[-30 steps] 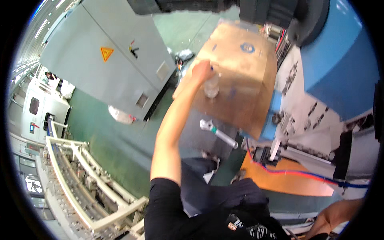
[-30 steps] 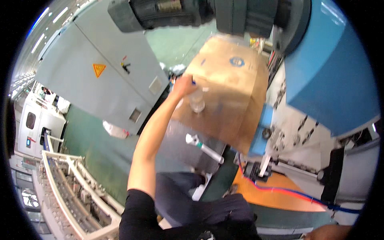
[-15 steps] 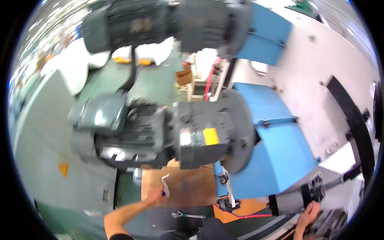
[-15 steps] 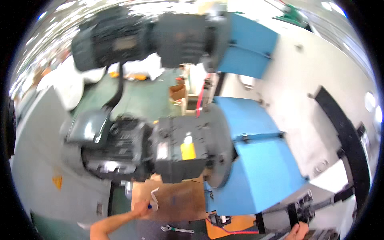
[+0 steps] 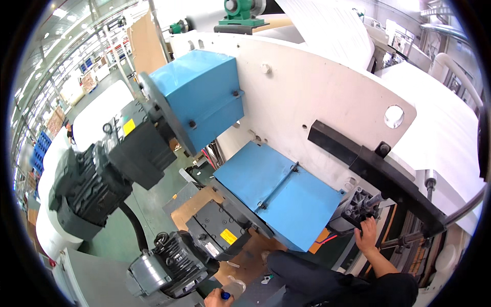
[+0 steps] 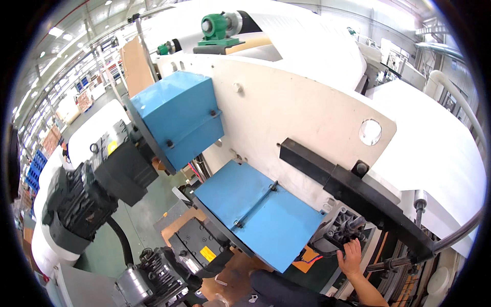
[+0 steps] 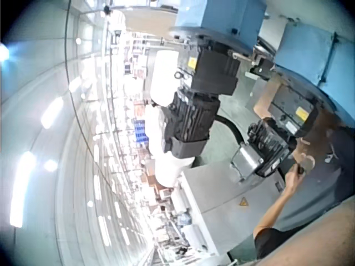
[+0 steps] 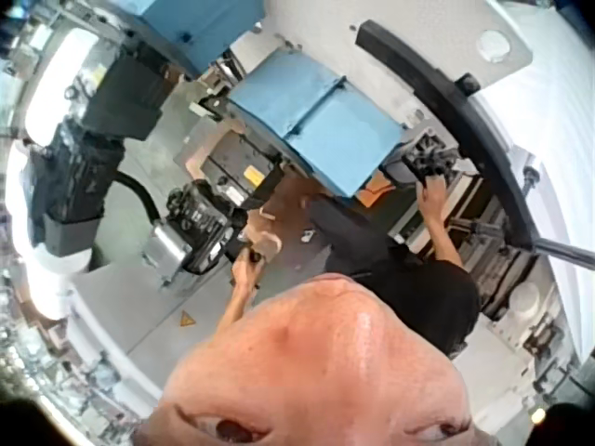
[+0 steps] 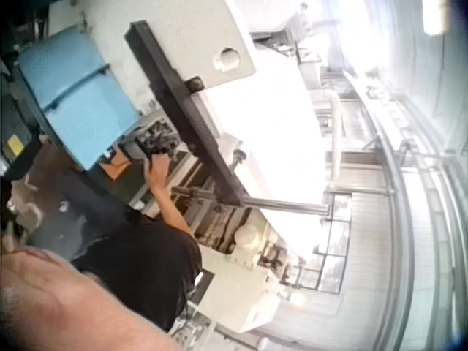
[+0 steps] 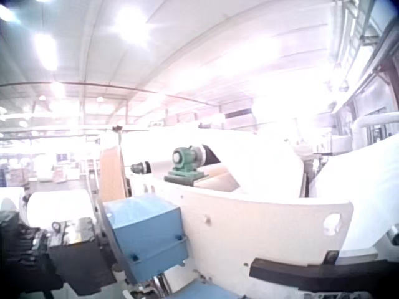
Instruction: The person pours liquid from a plastic bottle onto a rotating mesh roller and metal components of a large industrial machine, then operates a touch screen on a control panel.
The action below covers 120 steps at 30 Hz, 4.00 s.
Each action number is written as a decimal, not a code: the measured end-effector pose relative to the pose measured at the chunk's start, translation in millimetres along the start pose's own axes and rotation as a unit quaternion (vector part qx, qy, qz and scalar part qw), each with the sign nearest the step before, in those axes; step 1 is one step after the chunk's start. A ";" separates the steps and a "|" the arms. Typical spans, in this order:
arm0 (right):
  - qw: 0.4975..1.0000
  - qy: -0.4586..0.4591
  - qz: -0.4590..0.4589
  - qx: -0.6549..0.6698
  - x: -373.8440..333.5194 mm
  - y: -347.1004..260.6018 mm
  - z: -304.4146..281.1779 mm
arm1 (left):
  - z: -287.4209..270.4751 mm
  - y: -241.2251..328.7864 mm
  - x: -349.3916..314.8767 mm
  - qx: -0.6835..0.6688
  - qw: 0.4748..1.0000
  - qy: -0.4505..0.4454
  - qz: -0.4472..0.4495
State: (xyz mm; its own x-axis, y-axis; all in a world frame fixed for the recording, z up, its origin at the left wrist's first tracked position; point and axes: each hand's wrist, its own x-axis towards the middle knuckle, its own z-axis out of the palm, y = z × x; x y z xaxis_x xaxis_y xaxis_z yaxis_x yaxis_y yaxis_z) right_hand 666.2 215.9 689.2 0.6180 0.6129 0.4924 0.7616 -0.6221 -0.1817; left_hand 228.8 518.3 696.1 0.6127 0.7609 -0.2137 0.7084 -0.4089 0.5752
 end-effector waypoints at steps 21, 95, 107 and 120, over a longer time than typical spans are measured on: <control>0.870 -0.325 0.018 0.371 168.9 -243.8 -176.4 | -261.9 323.7 73.6 0.045 0.968 -0.048 0.243; 0.786 -0.553 0.178 0.211 368.6 122.3 30.2 | -137.5 603.0 218.0 0.081 0.836 -0.074 0.538; 0.773 -0.576 0.158 0.215 382.2 122.5 29.2 | -141.1 604.4 216.6 0.090 0.837 -0.070 0.534; 0.804 -0.560 0.109 0.166 395.5 135.6 18.6 | -136.1 603.4 218.3 0.083 0.835 -0.060 0.541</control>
State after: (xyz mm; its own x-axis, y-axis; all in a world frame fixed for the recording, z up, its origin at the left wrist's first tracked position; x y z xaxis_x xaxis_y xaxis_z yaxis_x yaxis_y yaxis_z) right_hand 1017.6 382.9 843.5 0.3892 0.6775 -0.6241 0.5071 -0.7232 -0.4689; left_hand 742.3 506.2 1104.0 0.9492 -0.1502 0.2765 -0.2492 -0.8955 0.3688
